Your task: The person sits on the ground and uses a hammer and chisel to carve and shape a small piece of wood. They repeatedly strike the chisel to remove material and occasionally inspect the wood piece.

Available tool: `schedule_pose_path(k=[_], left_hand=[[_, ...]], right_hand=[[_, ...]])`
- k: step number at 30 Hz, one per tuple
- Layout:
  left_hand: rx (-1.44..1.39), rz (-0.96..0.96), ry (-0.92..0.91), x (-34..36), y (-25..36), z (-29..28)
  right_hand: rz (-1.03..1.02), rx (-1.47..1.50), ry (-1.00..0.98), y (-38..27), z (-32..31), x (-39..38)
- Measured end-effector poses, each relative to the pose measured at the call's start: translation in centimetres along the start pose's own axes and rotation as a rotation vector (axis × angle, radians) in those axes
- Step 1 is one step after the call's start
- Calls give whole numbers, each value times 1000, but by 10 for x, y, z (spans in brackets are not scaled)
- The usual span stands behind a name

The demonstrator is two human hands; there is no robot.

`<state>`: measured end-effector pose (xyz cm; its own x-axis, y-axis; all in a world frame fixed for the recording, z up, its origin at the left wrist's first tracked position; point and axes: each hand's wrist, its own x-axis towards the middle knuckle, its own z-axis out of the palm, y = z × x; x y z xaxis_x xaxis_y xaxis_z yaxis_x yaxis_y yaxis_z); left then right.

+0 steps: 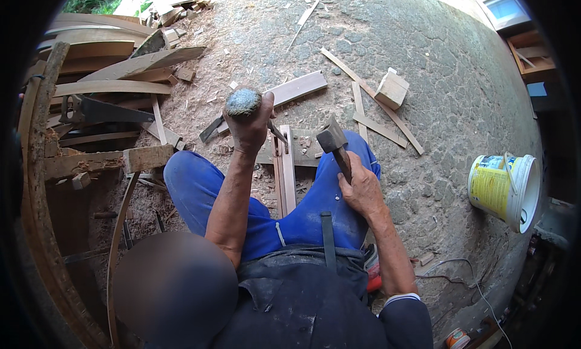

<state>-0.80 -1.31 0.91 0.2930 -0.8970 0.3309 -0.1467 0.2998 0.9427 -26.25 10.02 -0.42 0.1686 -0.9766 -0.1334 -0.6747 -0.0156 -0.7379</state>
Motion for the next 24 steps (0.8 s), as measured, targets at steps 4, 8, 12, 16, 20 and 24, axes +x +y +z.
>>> schedule_pose_path(k=[4, 8, 12, 16, 20, 24], left_hand=[[196, 203, -108, -11, -4, 9], [235, 169, -97, -19, -13, 21], [74, 150, -73, -13, -22, 21], [-51, 72, -105, -4, -25, 22], [93, 253, -65, 3, -23, 27], [-20, -223, -98, 20, -37, 31]], right_hand=[[-92, 75, 46, -39, -18, 8], [-362, 70, 137, -93, -54, 28], [-648, -13, 285, -135, -84, 53], [-421, -346, 49, -151, -84, 70], [-259, -576, -235, -152, -75, 86], [-434, -246, -112, -169, -113, 87]])
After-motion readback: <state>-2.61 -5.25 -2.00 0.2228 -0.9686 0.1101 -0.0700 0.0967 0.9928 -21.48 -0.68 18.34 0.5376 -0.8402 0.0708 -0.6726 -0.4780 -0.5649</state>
